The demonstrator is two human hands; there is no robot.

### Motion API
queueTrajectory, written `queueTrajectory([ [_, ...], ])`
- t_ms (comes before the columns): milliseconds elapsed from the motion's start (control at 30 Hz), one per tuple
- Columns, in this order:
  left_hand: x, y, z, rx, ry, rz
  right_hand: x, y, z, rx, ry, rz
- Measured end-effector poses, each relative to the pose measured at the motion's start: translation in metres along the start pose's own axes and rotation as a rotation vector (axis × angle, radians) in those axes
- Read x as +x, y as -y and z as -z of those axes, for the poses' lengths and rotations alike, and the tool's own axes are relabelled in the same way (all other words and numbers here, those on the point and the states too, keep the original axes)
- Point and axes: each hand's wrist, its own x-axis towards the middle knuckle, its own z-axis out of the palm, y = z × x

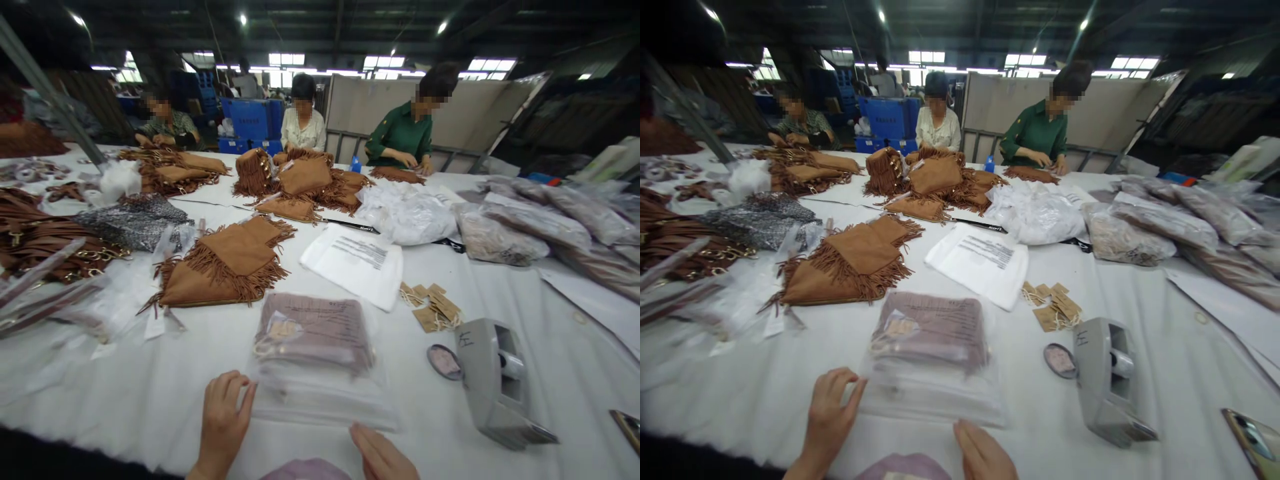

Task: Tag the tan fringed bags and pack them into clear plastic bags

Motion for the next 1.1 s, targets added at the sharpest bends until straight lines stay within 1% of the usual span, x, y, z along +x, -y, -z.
queueTrajectory([
  [67, 0.011, -0.017, -0.004, 0.035, 0.06, -0.111, 0.014, 0.01, -0.022, 0.061, 0.084, 0.068],
  [133, 0.022, -0.033, -0.009, -0.002, 0.155, -0.24, 0.027, 0.015, -0.044, 0.114, 0.137, 0.067],
  [167, 0.026, -0.04, -0.01, -0.052, 0.174, -0.305, 0.032, 0.016, -0.053, 0.139, 0.153, 0.052],
  [200, 0.03, -0.044, -0.01, -0.111, 0.163, -0.364, 0.036, 0.015, -0.06, 0.152, 0.162, 0.037],
  [267, 0.032, -0.047, -0.006, -0.209, 0.078, -0.439, 0.045, 0.012, -0.069, 0.134, 0.156, 0.038],
  [333, 0.027, -0.043, 0.0, -0.235, 0.034, -0.45, 0.055, 0.007, -0.07, 0.071, 0.131, 0.074],
  [367, 0.022, -0.039, 0.003, -0.215, 0.04, -0.418, 0.061, 0.005, -0.07, 0.04, 0.127, 0.093],
  [400, 0.016, -0.035, 0.005, -0.175, 0.054, -0.354, 0.068, 0.004, -0.071, 0.016, 0.134, 0.105],
  [467, 0.002, -0.025, 0.005, -0.06, 0.083, -0.166, 0.082, 0.005, -0.076, -0.017, 0.175, 0.099],
  [533, -0.014, -0.015, -0.002, 0.005, 0.102, 0.023, 0.096, 0.007, -0.09, -0.044, 0.208, 0.077],
  [600, -0.027, -0.005, -0.013, -0.051, 0.132, 0.144, 0.108, 0.009, -0.11, -0.08, 0.198, 0.064],
  [667, -0.036, 0.006, -0.023, -0.192, 0.146, 0.182, 0.116, 0.007, -0.126, -0.115, 0.181, 0.063],
  [700, -0.038, 0.011, -0.027, -0.257, 0.132, 0.205, 0.118, 0.004, -0.131, -0.125, 0.185, 0.058],
  [733, -0.04, 0.017, -0.028, -0.3, 0.106, 0.244, 0.121, 0.0, -0.132, -0.127, 0.202, 0.056],
  [767, -0.04, 0.021, -0.028, -0.317, 0.073, 0.312, 0.122, -0.005, -0.131, -0.124, 0.223, 0.053],
  [833, -0.04, 0.029, -0.024, -0.298, 0.028, 0.519, 0.125, -0.012, -0.122, -0.1, 0.286, 0.059],
  [867, -0.04, 0.032, -0.02, -0.28, 0.026, 0.616, 0.126, -0.015, -0.117, -0.076, 0.319, 0.065],
  [900, -0.041, 0.033, -0.016, -0.265, 0.034, 0.685, 0.128, -0.017, -0.111, -0.05, 0.347, 0.07],
  [933, -0.043, 0.033, -0.012, -0.253, 0.046, 0.721, 0.13, -0.017, -0.107, -0.025, 0.369, 0.072],
  [967, -0.045, 0.032, -0.008, -0.243, 0.056, 0.722, 0.131, -0.017, -0.104, 0.001, 0.386, 0.071],
  [1000, -0.049, 0.03, -0.005, -0.233, 0.061, 0.692, 0.132, -0.016, -0.102, 0.024, 0.396, 0.07],
  [1100, -0.062, 0.024, 0.006, -0.209, 0.052, 0.53, 0.134, -0.016, -0.105, 0.074, 0.409, 0.075],
])
